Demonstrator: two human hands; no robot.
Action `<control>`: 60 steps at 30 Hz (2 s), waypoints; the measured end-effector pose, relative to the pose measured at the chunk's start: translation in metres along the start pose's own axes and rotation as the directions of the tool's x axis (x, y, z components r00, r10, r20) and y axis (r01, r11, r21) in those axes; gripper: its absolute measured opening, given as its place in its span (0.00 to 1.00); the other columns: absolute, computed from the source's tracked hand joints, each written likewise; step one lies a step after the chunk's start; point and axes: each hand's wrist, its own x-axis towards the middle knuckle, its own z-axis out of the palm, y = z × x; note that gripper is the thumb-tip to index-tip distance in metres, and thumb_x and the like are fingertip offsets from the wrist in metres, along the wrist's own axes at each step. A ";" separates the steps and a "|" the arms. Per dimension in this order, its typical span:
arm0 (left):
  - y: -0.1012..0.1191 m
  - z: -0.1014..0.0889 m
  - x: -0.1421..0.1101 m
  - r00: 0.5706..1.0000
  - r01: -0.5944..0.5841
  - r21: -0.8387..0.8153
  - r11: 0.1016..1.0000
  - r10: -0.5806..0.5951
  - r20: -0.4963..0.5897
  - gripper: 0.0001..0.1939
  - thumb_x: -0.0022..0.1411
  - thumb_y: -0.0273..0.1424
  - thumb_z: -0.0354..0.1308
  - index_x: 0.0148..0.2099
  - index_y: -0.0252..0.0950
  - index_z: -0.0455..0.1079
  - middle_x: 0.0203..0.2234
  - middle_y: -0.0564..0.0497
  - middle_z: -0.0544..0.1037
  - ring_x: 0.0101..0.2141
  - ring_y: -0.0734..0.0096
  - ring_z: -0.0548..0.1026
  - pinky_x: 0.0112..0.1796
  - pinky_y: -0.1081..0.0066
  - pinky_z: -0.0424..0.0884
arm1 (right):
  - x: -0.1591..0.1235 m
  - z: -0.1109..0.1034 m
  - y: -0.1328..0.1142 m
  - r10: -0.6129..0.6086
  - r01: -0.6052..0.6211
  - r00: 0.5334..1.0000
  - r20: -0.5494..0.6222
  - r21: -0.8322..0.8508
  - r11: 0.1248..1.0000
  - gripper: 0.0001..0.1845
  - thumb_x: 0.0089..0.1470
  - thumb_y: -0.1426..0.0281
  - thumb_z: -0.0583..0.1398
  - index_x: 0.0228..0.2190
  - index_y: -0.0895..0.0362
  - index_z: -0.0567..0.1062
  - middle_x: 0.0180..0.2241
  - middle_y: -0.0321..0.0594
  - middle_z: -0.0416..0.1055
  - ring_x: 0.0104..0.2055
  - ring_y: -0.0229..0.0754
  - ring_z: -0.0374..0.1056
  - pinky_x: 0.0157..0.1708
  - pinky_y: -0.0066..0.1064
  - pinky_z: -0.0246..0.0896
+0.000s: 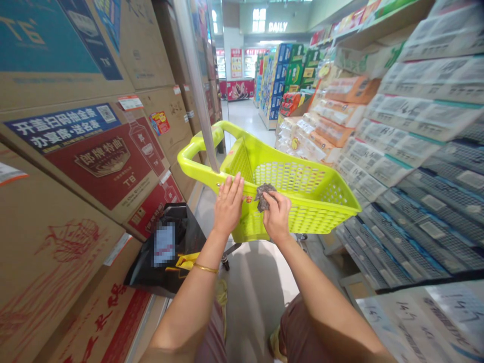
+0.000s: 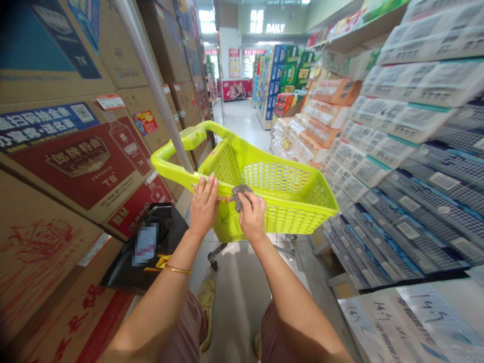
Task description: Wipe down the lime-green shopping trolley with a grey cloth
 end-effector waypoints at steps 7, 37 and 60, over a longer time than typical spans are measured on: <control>-0.006 0.009 -0.024 0.996 -0.054 -0.010 0.999 0.053 -0.071 0.23 0.62 0.22 0.43 0.60 0.32 0.58 0.55 0.40 0.67 0.61 0.64 0.55 0.59 0.59 0.54 | 0.005 0.006 -0.012 -0.110 0.111 0.992 0.062 -0.012 0.994 0.18 0.56 0.77 0.50 0.44 0.53 0.72 0.44 0.43 0.68 0.48 0.40 0.59 0.49 0.35 0.55; 0.018 0.061 -0.029 0.801 0.570 -0.237 0.787 -0.597 -0.055 0.32 0.64 0.35 0.45 0.64 0.25 0.41 0.59 0.27 0.54 0.62 0.53 0.51 0.58 0.52 0.54 | -0.001 0.033 -0.001 -0.126 0.173 0.927 0.353 -0.106 0.979 0.15 0.59 0.71 0.50 0.45 0.55 0.71 0.46 0.44 0.70 0.44 0.44 0.56 0.43 0.36 0.49; 0.008 0.059 -0.031 0.850 0.496 -0.263 0.827 -0.525 -0.049 0.32 0.63 0.37 0.46 0.62 0.21 0.44 0.56 0.24 0.56 0.61 0.51 0.52 0.57 0.51 0.54 | -0.028 0.026 0.004 -0.134 0.229 0.856 0.500 -0.135 0.964 0.17 0.59 0.72 0.49 0.46 0.56 0.71 0.45 0.45 0.69 0.44 0.45 0.55 0.43 0.37 0.47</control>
